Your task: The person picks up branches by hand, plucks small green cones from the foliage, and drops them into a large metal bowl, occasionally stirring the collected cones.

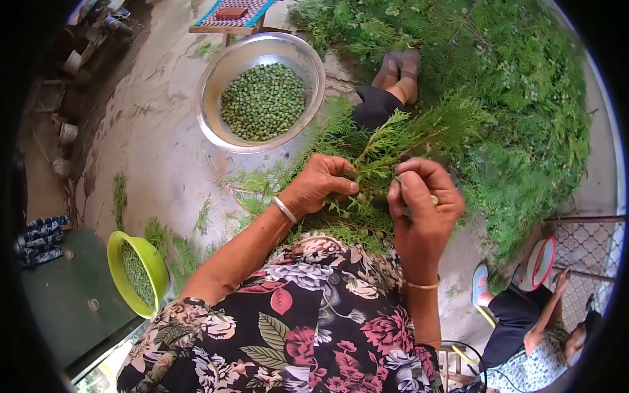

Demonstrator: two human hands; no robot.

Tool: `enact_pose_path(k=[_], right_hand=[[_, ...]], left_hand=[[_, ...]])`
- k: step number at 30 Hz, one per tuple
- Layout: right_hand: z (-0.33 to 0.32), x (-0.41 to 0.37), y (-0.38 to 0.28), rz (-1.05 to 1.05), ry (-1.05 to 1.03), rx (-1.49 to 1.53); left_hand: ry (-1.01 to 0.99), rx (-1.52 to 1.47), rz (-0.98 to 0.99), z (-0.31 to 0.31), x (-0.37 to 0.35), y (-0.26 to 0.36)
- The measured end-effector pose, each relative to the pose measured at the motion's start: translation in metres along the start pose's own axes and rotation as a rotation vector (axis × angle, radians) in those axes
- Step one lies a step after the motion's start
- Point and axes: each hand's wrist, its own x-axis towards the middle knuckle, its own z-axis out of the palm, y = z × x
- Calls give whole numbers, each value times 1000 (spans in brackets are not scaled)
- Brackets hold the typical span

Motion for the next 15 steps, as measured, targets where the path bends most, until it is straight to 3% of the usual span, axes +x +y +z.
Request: enact_pose_path(k=[4, 6, 9, 11, 12, 15], right_hand=[[69, 37, -33, -123, -191, 111], [99, 66, -27, -386, -293, -164], [149, 101, -30, -245, -219, -171], [160, 114, -29, -369, -211, -723], [160, 115, -27, -364, -219, -724], [142, 106, -15, -324, -264, -207]], left_hand=[[-30, 15, -1, 0, 0, -3], [-13, -1, 19, 0, 1, -7], [5, 30, 28, 2, -1, -4], [-1, 60, 50, 1, -3, -1], [7, 49, 41, 3, -5, 3], [2, 90, 78, -3, 0, -5]])
